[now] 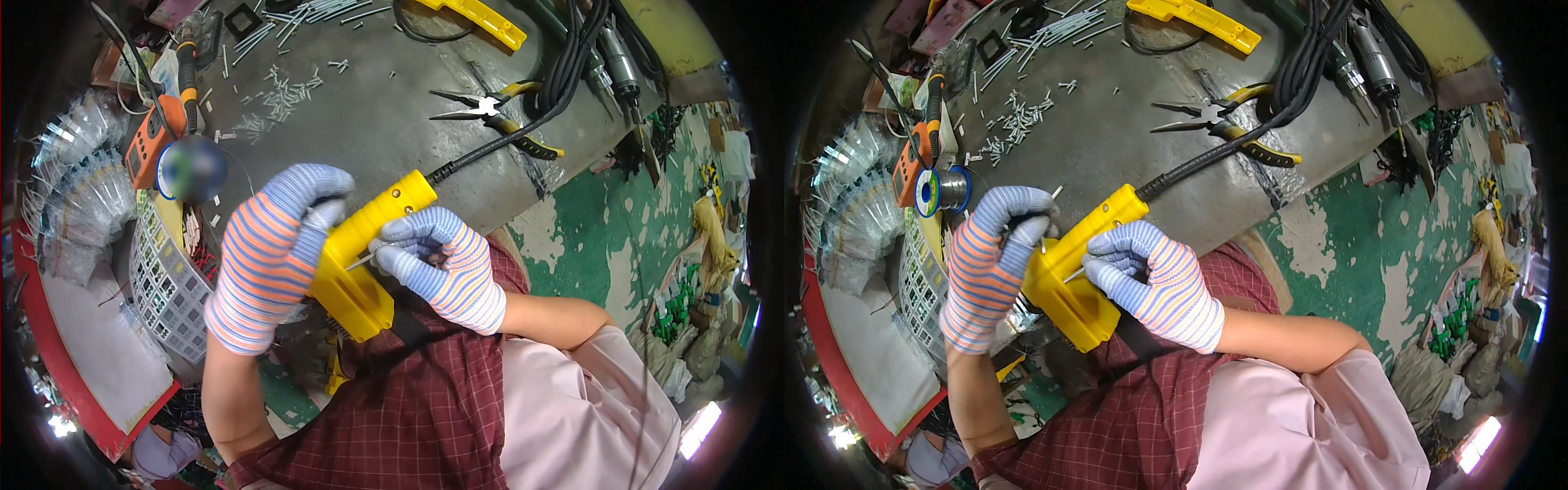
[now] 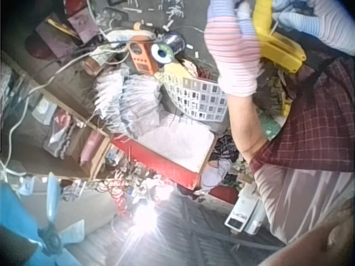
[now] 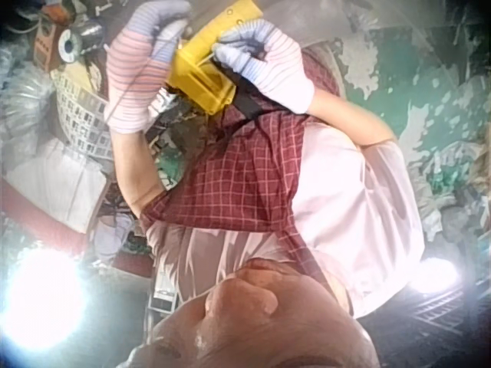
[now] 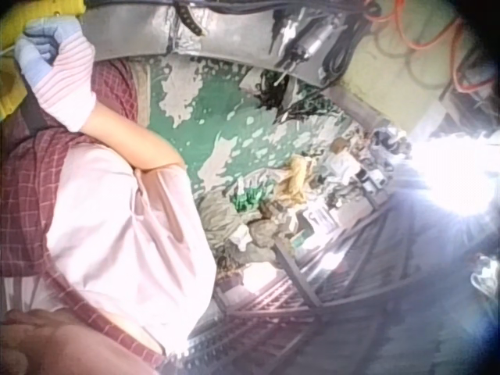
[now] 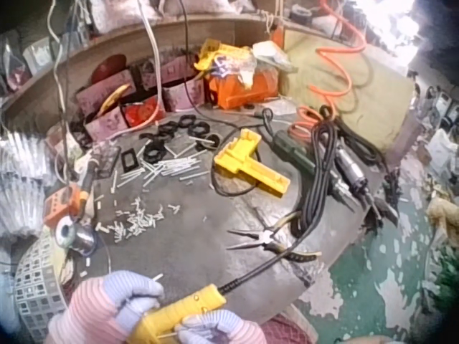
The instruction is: Assembling electronic tools by placing internal components into yellow plastic housings, soldering connections, and securing cases with screws.
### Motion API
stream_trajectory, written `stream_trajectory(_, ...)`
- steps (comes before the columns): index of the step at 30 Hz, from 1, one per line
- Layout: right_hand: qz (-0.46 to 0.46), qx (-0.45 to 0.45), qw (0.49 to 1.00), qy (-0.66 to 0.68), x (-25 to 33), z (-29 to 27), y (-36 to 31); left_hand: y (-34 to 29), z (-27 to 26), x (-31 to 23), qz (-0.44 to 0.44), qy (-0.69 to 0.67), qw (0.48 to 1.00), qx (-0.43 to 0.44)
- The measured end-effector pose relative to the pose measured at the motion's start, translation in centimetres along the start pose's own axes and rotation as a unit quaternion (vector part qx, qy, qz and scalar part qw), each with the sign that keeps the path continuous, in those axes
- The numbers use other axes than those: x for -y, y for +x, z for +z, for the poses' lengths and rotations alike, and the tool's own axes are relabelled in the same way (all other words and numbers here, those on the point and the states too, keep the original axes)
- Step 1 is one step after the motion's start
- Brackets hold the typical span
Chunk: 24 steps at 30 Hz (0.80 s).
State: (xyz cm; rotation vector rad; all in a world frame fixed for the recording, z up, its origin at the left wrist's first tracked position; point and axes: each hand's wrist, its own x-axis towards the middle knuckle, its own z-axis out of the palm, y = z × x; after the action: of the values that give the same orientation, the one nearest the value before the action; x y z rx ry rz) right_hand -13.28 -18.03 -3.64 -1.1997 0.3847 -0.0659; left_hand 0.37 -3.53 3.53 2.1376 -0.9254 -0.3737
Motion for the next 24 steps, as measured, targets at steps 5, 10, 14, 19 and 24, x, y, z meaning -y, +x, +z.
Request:
stream_trajectory(5, 0.106, 0.005, 0.986, 0.127, 2.0, 1.0, 0.5, -0.4, -0.1, 1.1, 0.085, 0.152, 0.984, 0.026)
stream_trajectory(10, 0.105, -0.007, 0.994, 0.041, 1.4, 0.5, 0.4, 0.1, 2.5, 0.8, 0.104, 0.255, 0.961, 0.035)
stream_trajectory(14, -0.215, 0.163, 0.930, -0.249, 0.7, -0.4, 0.3, -0.4, 3.5, 1.7, 0.172, 0.198, 0.958, -0.112)
stream_trajectory(19, -0.142, 0.254, 0.929, -0.229, 2.4, -2.3, 1.2, -1.4, 3.2, 0.5, 0.082, 0.293, 0.948, -0.093)
stream_trajectory(24, -0.366, 0.065, 0.790, -0.487, 11.3, -6.9, 7.8, -1.2, 3.1, 0.6, 0.179, 0.225, 0.947, -0.146)
